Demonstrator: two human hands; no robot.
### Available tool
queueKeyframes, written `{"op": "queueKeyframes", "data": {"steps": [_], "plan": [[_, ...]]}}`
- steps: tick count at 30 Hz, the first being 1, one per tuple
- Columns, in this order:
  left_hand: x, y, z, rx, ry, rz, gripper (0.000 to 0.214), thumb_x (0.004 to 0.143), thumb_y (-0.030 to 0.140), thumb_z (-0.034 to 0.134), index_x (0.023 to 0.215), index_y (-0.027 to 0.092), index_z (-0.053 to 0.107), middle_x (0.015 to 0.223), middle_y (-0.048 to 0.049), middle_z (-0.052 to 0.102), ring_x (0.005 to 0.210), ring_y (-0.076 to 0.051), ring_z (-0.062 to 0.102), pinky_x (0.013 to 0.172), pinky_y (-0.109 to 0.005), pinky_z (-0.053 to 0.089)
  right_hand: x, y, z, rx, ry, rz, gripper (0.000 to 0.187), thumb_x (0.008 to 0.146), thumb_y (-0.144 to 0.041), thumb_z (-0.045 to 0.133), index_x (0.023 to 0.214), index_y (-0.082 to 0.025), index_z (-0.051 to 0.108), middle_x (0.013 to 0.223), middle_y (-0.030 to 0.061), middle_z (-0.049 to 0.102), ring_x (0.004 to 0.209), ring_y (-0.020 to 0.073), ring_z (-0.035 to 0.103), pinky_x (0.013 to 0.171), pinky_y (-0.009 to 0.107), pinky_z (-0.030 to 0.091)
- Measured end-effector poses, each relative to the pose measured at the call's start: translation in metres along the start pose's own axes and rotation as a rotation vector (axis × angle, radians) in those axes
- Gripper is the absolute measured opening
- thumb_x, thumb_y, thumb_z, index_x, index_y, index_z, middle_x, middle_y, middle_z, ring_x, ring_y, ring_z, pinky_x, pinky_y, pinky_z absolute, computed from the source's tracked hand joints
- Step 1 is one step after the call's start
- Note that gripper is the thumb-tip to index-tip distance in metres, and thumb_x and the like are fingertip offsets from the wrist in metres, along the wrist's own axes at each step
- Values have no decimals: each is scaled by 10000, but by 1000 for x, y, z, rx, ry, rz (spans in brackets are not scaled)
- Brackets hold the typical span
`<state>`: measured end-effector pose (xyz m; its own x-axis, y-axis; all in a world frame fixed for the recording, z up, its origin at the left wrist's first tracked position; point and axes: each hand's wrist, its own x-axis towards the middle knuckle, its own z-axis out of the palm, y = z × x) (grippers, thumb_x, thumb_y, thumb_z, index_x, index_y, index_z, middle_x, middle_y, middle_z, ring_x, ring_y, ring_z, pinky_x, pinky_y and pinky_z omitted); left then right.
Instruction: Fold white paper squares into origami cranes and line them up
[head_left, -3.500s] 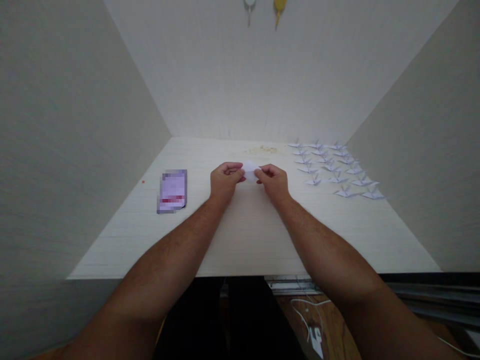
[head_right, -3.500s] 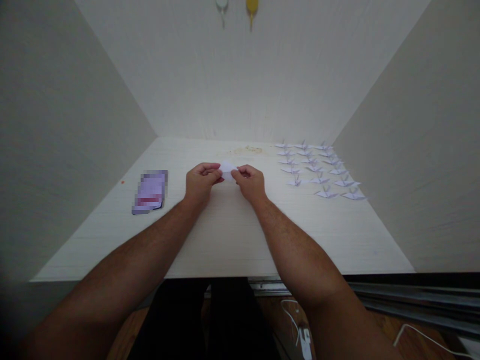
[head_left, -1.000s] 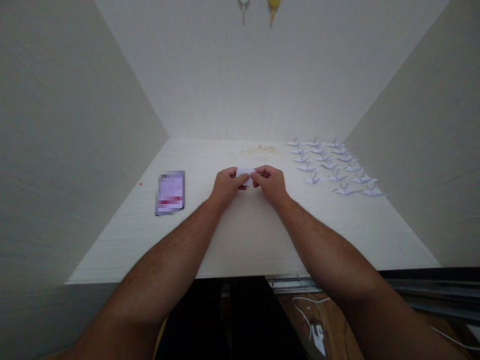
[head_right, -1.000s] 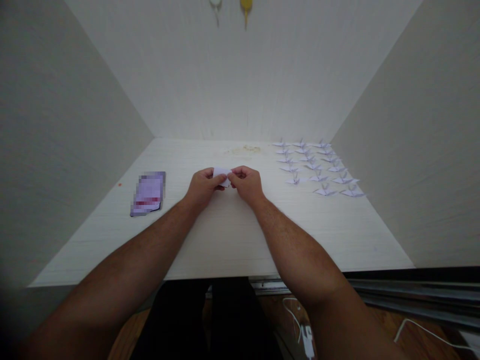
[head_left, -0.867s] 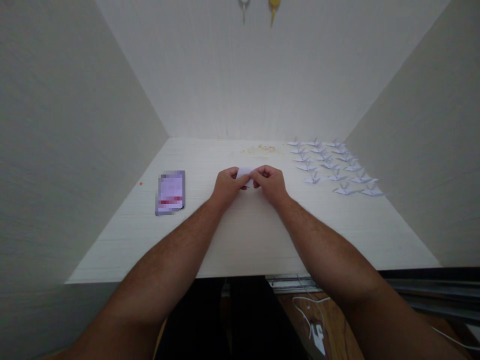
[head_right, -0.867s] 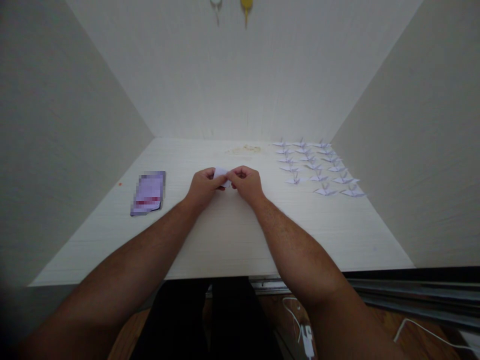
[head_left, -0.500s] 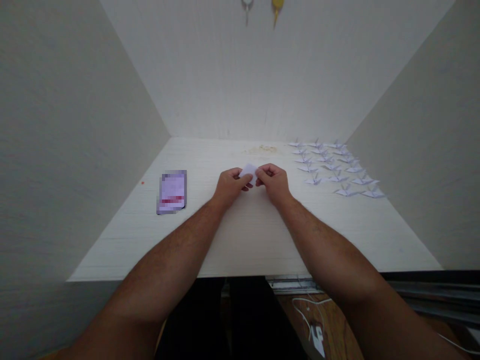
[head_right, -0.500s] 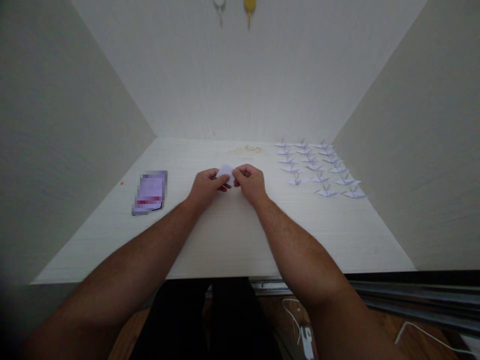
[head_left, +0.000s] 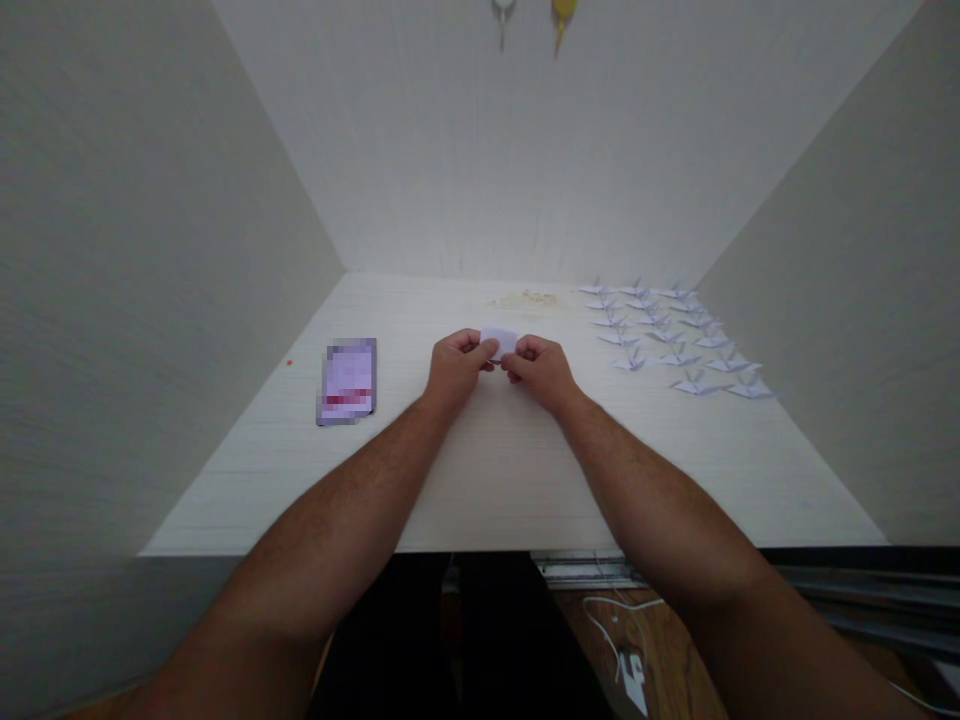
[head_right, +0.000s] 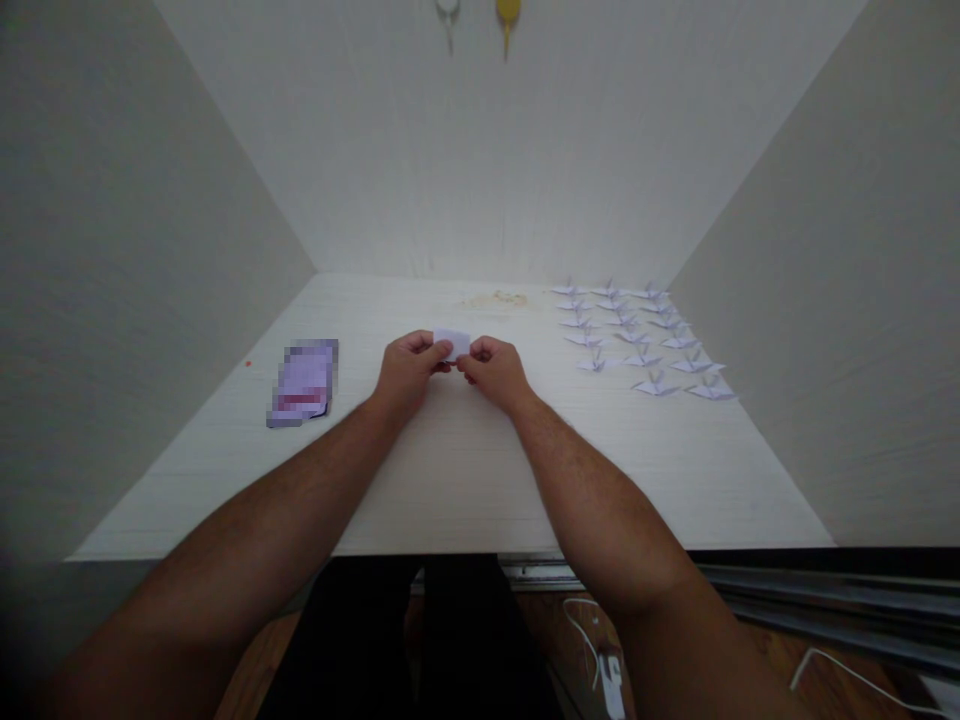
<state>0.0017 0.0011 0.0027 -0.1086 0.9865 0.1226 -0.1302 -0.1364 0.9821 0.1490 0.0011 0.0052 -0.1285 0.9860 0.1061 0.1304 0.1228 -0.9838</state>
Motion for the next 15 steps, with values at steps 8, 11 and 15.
{"op": "queueKeyframes", "data": {"steps": [8,11,15], "plan": [[1,-2,-3,17,-36,28,224,656,347,790,659,163,663,623,-12,659,546,-103,563,539,-237,466,0,0,-2,-37,-35,-34,281,714,-407,700,603,-196,552,509,-24,570,472,92,455,481,238,343],[3,-4,-3,-54,12,21,217,638,338,801,686,171,671,639,6,644,569,-100,563,560,-236,476,1,3,-3,-47,-62,-29,275,715,-407,700,607,-192,567,500,-28,562,460,88,439,483,239,340],[4,-5,-1,-152,52,3,232,618,336,806,689,171,659,621,23,610,572,-99,557,572,-243,488,2,5,-3,-62,-93,-19,274,718,-410,701,616,-190,573,491,-36,554,446,83,430,481,235,336]]}}
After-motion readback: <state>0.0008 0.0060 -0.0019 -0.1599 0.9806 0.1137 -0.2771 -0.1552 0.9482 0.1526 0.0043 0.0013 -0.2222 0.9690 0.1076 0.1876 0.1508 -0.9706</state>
